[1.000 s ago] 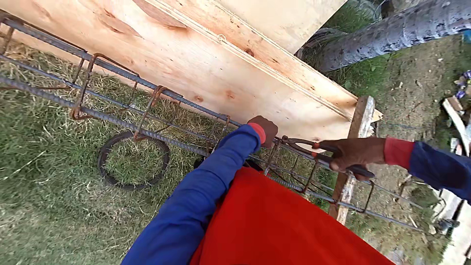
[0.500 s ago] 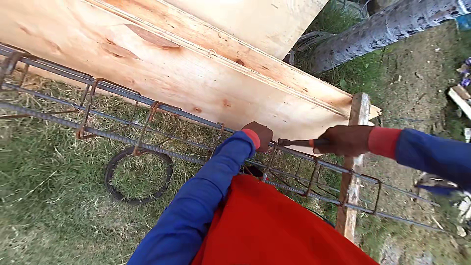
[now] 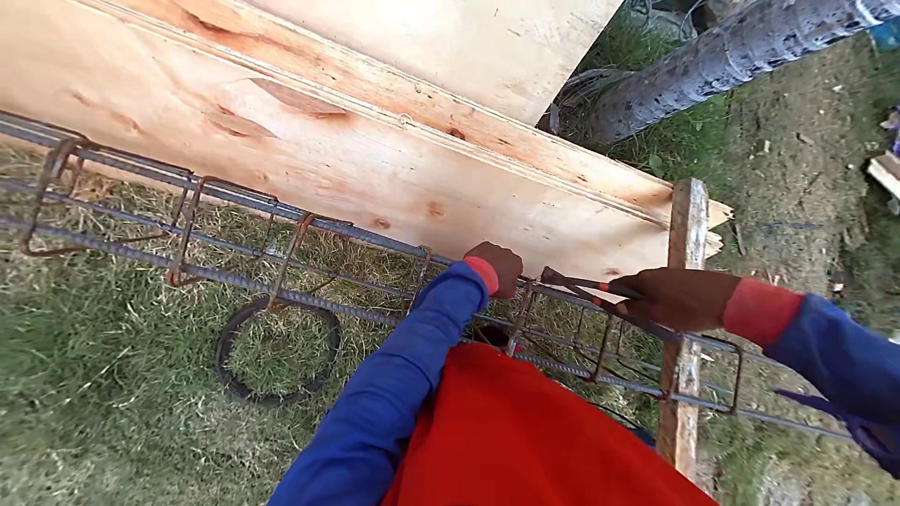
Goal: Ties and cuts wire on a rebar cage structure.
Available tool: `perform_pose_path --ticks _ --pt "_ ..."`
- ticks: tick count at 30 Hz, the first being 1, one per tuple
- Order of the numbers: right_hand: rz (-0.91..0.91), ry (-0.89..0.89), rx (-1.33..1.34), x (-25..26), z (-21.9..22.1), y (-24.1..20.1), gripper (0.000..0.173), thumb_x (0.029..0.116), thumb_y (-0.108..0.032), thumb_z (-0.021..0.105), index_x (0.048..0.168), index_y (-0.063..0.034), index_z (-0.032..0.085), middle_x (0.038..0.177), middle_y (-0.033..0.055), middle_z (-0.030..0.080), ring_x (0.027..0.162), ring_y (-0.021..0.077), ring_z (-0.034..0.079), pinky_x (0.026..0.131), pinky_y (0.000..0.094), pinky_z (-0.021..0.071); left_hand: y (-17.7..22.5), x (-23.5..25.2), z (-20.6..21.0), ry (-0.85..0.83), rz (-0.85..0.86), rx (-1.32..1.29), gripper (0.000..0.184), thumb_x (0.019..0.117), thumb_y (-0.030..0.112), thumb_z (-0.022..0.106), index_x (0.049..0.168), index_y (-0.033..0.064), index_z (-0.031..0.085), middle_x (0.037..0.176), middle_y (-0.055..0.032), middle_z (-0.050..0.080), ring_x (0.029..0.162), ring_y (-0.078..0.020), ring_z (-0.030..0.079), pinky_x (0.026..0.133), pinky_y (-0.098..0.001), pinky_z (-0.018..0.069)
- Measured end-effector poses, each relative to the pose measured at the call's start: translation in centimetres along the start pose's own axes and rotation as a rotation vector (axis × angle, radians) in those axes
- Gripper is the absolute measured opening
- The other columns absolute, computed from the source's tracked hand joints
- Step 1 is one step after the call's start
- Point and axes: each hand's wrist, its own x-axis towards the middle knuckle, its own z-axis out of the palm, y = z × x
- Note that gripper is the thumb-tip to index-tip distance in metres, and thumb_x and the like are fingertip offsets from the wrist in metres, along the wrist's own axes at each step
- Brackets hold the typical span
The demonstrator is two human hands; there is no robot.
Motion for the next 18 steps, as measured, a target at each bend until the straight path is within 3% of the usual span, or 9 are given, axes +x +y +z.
perform_pose_path --ticks 3,5,6,8,10,13,15,16,18 --pt "-0.107 0.125 0.228 -0.7 2.9 3.1 0.029 0.1047 -0.038 0.058 0.122 -0.0171 0.068 0.080 0.0057 0.065 0.068 0.0199 0.062 0.065 0.0444 0.0529 -0.4 -1.2 0.0 0.069 0.047 -0.094 0.067 0.0850 0.045 0.074 0.146 0.0231 0.056 0.105 -0.0103 0.075 0.095 -0.0320 0.072 0.082 -0.0587 0.0549" --pt "-0.114 0.228 0.381 -1.2 5.5 4.1 0.036 0.1048 -0.038 0.058 0.136 -0.0226 0.065 0.095 0.0044 0.071 0.078 0.0196 0.066 0.074 0.0472 0.0549 -0.3 -2.7 -0.7 0.161 0.105 -0.239 0.085 0.0811 0.051 0.079 0.154 0.0227 0.047 0.108 -0.0122 0.075 0.093 -0.0323 0.072 0.083 -0.0591 0.0561" --pt "-0.122 0.290 0.468 -1.0 7.3 4.3 0.036 0.1042 -0.040 0.058 0.135 -0.0230 0.065 0.102 0.0028 0.074 0.084 0.0189 0.068 0.079 0.0482 0.0562 0.1 -3.3 -1.0 0.207 0.144 -0.299 0.089 0.0799 0.056 0.081 0.155 0.0226 0.046 0.112 -0.0118 0.074 0.095 -0.0308 0.072 0.087 -0.0587 0.0563" --pt "-0.147 0.429 0.642 0.2 10.9 4.0 0.039 0.1011 -0.046 0.058 0.130 -0.0227 0.067 0.106 0.0000 0.075 0.090 0.0171 0.071 0.083 0.0485 0.0583 1.2 -3.8 -1.0 0.322 0.225 -0.328 0.083 0.0792 0.062 0.080 0.148 0.0238 0.055 0.118 -0.0048 0.074 0.107 -0.0229 0.070 0.102 -0.0552 0.0517" --pt "-0.140 0.588 0.754 1.5 13.2 3.0 0.039 0.0980 -0.051 0.059 0.123 -0.0222 0.070 0.097 -0.0009 0.074 0.081 0.0165 0.069 0.075 0.0479 0.0584 2.1 -3.4 -1.0 0.408 0.270 -0.309 0.055 0.0906 0.056 0.072 0.135 0.0232 0.068 0.125 0.0022 0.073 0.118 -0.0157 0.067 0.120 -0.0542 0.0366" --pt "-0.060 0.745 0.797 2.2 14.9 1.8 0.040 0.0991 -0.053 0.056 0.122 -0.0228 0.069 0.085 0.0005 0.071 0.071 0.0191 0.067 0.065 0.0515 0.0568 2.3 -1.6 0.1 0.558 0.246 -0.347 0.028 0.1017 0.041 0.063 0.112 0.0205 0.080 0.115 0.0045 0.077 0.116 -0.0113 0.068 0.125 -0.0533 0.0285" --pt "-0.002 0.852 0.832 2.5 15.9 1.5 0.046 0.0995 -0.056 0.055 0.126 -0.0211 0.067 0.082 0.0025 0.070 0.069 0.0205 0.066 0.063 0.0523 0.0561 2.0 -1.2 -0.1 0.540 0.102 -0.457 0.031 0.1033 0.041 0.060 0.109 0.0188 0.080 0.107 0.0027 0.078 0.109 -0.0114 0.071 0.124 -0.0522 0.0327" --pt "0.025 0.919 0.851 2.7 16.6 1.5 0.049 0.0992 -0.057 0.055 0.127 -0.0196 0.067 0.084 0.0039 0.070 0.069 0.0214 0.067 0.063 0.0529 0.0564 1.8 -1.2 -0.5 0.492 -0.015 -0.500 0.033 0.1035 0.043 0.058 0.107 0.0183 0.080 0.102 0.0009 0.078 0.103 -0.0139 0.072 0.116 -0.0523 0.0417" --pt "0.071 1.056 0.903 3.5 17.8 1.3 0.050 0.0989 -0.055 0.054 0.126 -0.0157 0.068 0.099 0.0086 0.070 0.076 0.0237 0.067 0.066 0.0542 0.0564 0.9 -0.8 -1.0 0.333 -0.241 -0.587 0.041 0.1020 0.049 0.058 0.103 0.0128 0.077 0.094 -0.0096 0.075 0.091 -0.0282 0.071 0.088 -0.0606 0.0542"
